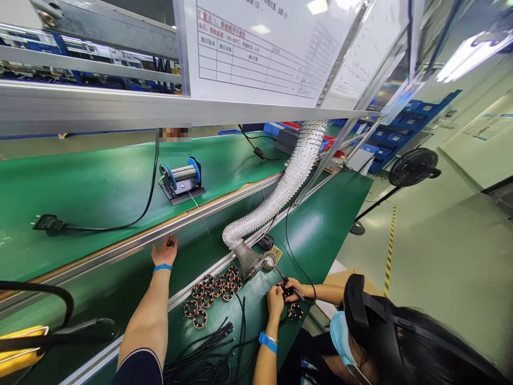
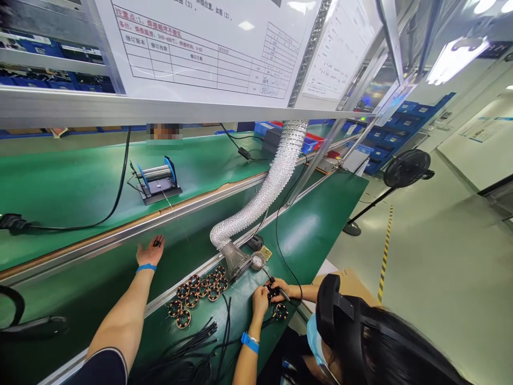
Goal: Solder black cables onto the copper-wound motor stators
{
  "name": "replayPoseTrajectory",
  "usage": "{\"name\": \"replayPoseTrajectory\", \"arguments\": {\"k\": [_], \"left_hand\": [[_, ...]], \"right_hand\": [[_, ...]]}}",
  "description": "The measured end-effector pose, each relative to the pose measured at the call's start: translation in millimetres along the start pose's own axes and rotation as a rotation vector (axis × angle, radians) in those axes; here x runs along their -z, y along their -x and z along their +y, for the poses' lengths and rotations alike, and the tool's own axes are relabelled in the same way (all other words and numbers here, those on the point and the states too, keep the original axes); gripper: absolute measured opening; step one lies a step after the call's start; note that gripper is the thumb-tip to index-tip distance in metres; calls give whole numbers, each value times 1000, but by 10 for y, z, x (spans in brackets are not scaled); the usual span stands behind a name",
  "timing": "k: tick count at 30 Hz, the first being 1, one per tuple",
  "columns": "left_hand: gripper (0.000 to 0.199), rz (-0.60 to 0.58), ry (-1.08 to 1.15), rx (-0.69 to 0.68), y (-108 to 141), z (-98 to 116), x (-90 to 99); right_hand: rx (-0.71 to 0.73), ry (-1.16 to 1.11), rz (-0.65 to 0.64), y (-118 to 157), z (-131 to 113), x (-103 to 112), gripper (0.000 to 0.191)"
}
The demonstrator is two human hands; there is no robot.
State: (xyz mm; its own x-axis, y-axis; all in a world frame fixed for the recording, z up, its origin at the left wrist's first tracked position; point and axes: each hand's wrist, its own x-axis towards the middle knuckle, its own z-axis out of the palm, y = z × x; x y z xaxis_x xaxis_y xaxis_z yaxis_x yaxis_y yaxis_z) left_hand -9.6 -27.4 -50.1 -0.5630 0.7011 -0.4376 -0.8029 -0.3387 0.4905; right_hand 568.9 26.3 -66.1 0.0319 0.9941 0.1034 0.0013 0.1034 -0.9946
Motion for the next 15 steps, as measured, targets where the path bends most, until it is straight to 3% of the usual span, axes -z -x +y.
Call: {"name": "replayPoseTrajectory", "arguments": {"k": [6,11,15], "left_hand": [[82,-61,5,-8,76,-82,51],[75,-49,-8,-20,112,-157,14],[63,-22,1,-41,129,-141,-66]], "right_hand": [[112,77,-25,-242,-56,132,30],[173,222,-106,-266,-136,142,27],[239,345,-116,-128,-205,31,31]]}}
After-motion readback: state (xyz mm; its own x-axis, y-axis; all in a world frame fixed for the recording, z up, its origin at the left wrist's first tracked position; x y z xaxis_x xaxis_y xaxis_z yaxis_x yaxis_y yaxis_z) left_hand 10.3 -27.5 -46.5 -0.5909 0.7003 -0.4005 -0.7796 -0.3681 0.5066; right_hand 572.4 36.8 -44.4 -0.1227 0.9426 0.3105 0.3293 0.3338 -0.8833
